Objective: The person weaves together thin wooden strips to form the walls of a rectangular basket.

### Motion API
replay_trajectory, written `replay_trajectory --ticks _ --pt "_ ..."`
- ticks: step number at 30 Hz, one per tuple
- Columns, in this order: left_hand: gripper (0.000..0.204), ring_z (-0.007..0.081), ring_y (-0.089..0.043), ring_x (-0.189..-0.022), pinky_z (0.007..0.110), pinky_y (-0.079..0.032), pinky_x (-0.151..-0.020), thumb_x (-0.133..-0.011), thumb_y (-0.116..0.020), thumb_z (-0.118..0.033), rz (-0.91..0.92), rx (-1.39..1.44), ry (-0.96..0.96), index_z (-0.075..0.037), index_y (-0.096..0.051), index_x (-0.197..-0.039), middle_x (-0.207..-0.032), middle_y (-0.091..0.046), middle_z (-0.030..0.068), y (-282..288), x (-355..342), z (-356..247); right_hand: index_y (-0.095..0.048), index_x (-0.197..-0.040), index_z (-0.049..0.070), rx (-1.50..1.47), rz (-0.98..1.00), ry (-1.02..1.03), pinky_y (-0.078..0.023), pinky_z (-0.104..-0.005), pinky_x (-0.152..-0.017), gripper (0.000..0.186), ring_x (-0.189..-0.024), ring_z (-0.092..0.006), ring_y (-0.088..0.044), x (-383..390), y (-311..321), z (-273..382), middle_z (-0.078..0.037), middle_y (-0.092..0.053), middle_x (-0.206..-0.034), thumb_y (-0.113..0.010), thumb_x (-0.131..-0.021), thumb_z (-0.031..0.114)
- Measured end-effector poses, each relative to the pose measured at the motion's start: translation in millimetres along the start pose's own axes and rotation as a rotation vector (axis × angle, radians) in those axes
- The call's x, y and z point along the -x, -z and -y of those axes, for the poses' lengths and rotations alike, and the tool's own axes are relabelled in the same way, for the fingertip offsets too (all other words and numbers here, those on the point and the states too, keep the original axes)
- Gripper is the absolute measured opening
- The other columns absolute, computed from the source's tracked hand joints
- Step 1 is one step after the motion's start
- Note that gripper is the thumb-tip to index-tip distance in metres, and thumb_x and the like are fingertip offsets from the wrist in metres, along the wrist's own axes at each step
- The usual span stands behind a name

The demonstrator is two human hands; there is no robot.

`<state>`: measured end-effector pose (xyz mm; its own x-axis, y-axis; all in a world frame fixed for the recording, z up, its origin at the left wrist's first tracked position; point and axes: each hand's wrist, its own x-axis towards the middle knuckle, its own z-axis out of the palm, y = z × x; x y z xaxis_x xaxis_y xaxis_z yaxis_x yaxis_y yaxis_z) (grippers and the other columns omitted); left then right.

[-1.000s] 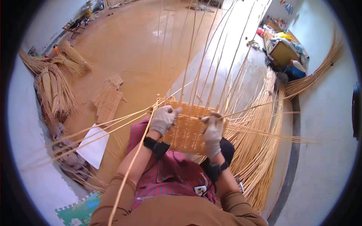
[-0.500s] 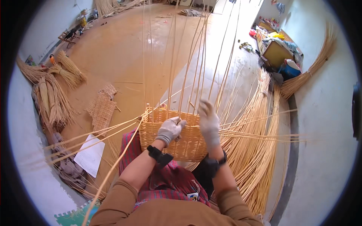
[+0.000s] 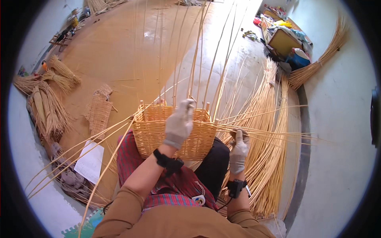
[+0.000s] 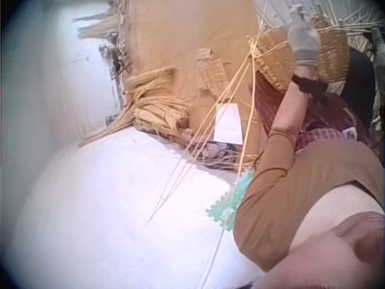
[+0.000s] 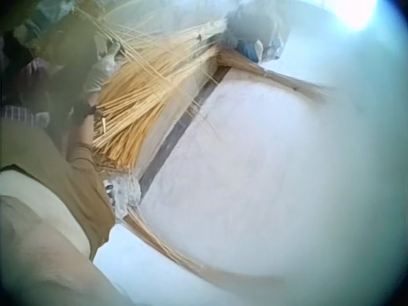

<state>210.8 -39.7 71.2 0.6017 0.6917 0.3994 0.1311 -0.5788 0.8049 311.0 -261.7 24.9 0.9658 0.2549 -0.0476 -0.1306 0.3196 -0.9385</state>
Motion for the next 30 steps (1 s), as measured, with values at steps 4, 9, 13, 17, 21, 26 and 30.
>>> replay_trajectory --ticks 4,9,13,17,21,26,30 --pt "0.027 0.0322 -0.072 -0.086 0.042 -0.055 -0.072 -0.104 -0.061 -0.032 0.516 0.076 0.376 -0.007 -0.063 -0.115 -0.087 -0.072 0.0183 -57.9 6.0 7.6 -0.063 -0.108 0.002 0.384 0.012 0.474 -0.057 -0.0269 -0.075 0.006 -0.091 -0.0162 -0.071 -32.6 -23.0 7.2 -0.006 -0.071 -0.101 -0.06 -0.104 0.004" --pt "0.036 0.0389 -0.071 -0.092 0.047 -0.054 -0.079 -0.104 -0.059 -0.044 0.498 -0.045 0.427 -0.01 -0.067 -0.111 -0.094 -0.074 0.0204 -67.1 11.4 0.6 -0.055 -0.145 0.009 0.315 0.411 0.223 -0.056 -0.0317 -0.082 0.041 -0.094 -0.0172 -0.071 -132.6 -71.9 14.5 -0.008 -0.075 -0.103 -0.057 -0.104 0.005" --pt "0.036 0.0418 -0.069 -0.085 0.047 -0.054 -0.076 -0.103 -0.062 -0.04 0.334 -0.141 0.284 -0.005 -0.066 -0.103 -0.084 -0.071 0.0218 -69.4 18.9 6.9 -0.056 -0.14 0.005 0.149 0.478 0.168 -0.055 -0.0282 -0.073 0.034 -0.088 -0.0133 -0.07 -124.3 -100.0 64.4 -0.008 -0.072 -0.094 -0.054 -0.107 0.009" --pt "0.04 0.0436 -0.069 -0.093 0.051 -0.053 -0.081 -0.104 -0.056 -0.045 0.357 -0.108 0.355 -0.007 -0.067 -0.107 -0.093 -0.073 0.0226 -77.5 19.9 8.2 -0.06 -0.123 0.007 0.412 0.415 0.087 -0.063 -0.0355 -0.077 0.018 -0.082 -0.0167 -0.07 -149.2 -120.1 51.5 -0.01 -0.071 -0.095 -0.056 -0.107 0.014" --pt "0.026 0.0304 -0.069 -0.075 0.042 -0.054 -0.071 -0.102 -0.065 -0.029 0.396 0.017 0.484 -0.005 -0.065 -0.112 -0.087 -0.073 0.017 -72.2 11.0 4.9 -0.058 -0.123 0.01 -0.028 0.069 -0.067 -0.061 -0.0359 -0.063 0.02 -0.066 -0.0143 -0.065 -166.9 -62.1 42.6 -0.004 -0.063 -0.078 -0.056 -0.108 0.023" --pt "0.049 0.0118 -0.063 -0.057 0.029 -0.05 -0.05 -0.097 -0.069 -0.004 -0.117 0.045 -0.055 -0.004 -0.05 -0.142 -0.113 -0.068 0.0114 -59.5 35.4 -18.4 -0.057 -0.125 0.009 0.045 -0.026 -0.068 -0.063 -0.0405 -0.065 0.026 -0.054 -0.0111 -0.054 -134.9 16.9 11.5 0.001 -0.051 -0.067 -0.049 -0.112 0.03" --pt "0.061 0.0077 -0.061 -0.062 0.021 -0.049 -0.053 -0.091 -0.068 0.008 0.418 0.601 0.578 -0.005 -0.046 -0.147 -0.13 -0.062 0.0118 -77.0 33.6 -45.3 -0.056 -0.126 0.007 0.006 0.111 0.004 -0.061 -0.0381 -0.068 0.027 -0.054 -0.0086 -0.047 -126.9 5.1 34.7 0.003 -0.045 -0.066 -0.044 -0.114 0.029"
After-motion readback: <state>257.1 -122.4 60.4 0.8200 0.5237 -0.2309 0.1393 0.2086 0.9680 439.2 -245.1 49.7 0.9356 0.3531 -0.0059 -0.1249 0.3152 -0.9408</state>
